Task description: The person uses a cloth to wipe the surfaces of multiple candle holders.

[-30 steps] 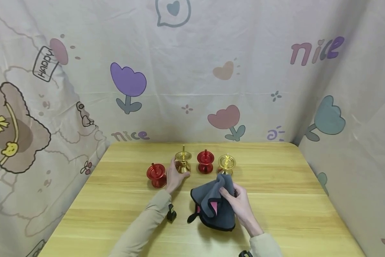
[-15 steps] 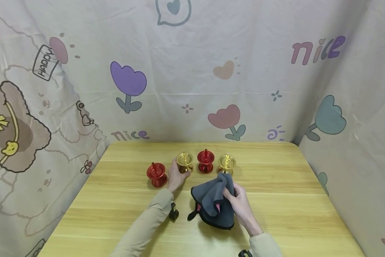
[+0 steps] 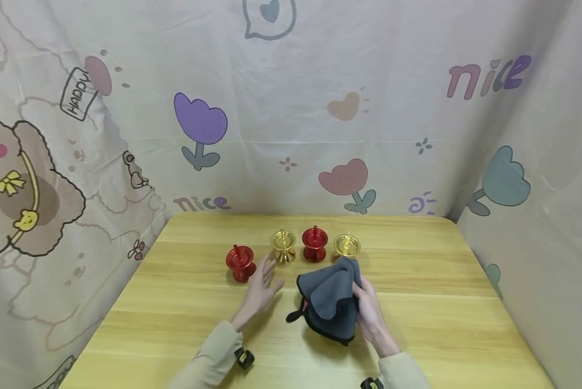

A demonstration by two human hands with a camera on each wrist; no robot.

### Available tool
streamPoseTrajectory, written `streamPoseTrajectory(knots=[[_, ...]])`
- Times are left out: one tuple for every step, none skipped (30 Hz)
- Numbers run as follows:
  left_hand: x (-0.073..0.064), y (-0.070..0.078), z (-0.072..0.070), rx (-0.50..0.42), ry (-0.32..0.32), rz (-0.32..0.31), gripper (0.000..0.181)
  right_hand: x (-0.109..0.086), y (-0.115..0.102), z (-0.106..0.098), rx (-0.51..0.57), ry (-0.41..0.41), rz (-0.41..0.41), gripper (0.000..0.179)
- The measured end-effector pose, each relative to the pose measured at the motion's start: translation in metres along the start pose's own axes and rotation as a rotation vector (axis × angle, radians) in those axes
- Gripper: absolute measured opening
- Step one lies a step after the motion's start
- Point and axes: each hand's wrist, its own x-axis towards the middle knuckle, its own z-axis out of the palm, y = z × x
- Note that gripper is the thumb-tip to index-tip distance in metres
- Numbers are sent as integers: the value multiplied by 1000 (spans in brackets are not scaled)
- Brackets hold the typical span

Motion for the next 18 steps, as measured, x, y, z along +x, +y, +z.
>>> streamPoseTrajectory(knots=[[-6, 3, -3, -7, 32, 33, 74, 0, 0, 0, 15, -9, -7, 31], [-11, 5, -6, -13, 79, 68, 69, 0, -1, 0, 32, -23, -13, 31], [-15, 6, -9, -15, 139, 100, 64, 0, -1, 0, 47, -35, -18, 31], [-18, 7, -14, -10, 210, 130, 59, 0, -2, 1, 57, -45, -26, 31], [-20, 8, -19, -8, 277, 139, 56, 0, -3, 2, 61, -49, -29, 31], [-22, 8, -24, -4, 340, 129, 54, 0, -3, 3, 59, -45, -27, 30], [-22, 6, -30, -2, 392, 105, 54, 0, -4, 3, 57, -42, -25, 29], [-23, 5, -36, -4, 437, 81, 57, 0, -5, 4, 52, -44, -26, 27], [-22, 1, -42, -9, 469, 58, 61, 0, -5, 4, 41, -39, -26, 26], [-21, -1, -48, -17, 486, 29, 66, 0, -4, 5, 25, -33, -28, 25], [-20, -5, -54, -15, 492, -2, 71, 0, -4, 5, 10, -29, -36, 25], [-18, -9, -58, -13, 491, -23, 77, 0, -2, 5, -6, -30, -54, 25], [-16, -14, -62, -12, 482, -29, 82, 0, -1, 6, -22, -36, -85, 26], [-14, -17, -65, -9, 471, -35, 86, 0, 0, 6, -40, -44, -122, 27], [-11, -21, -68, -6, 447, -47, 90, 0, 2, 7, -59, -46, -165, 28], [-9, -24, -71, -2, 420, -57, 93, 0, 3, 8, -76, -52, -213, 30], [-7, -27, -72, -6, 388, -69, 95, 0, 4, 9, -90, -61, -261, 31], [-6, -30, -74, -11, 356, -79, 97, 0, 5, 10, -101, -68, -304, 33]])
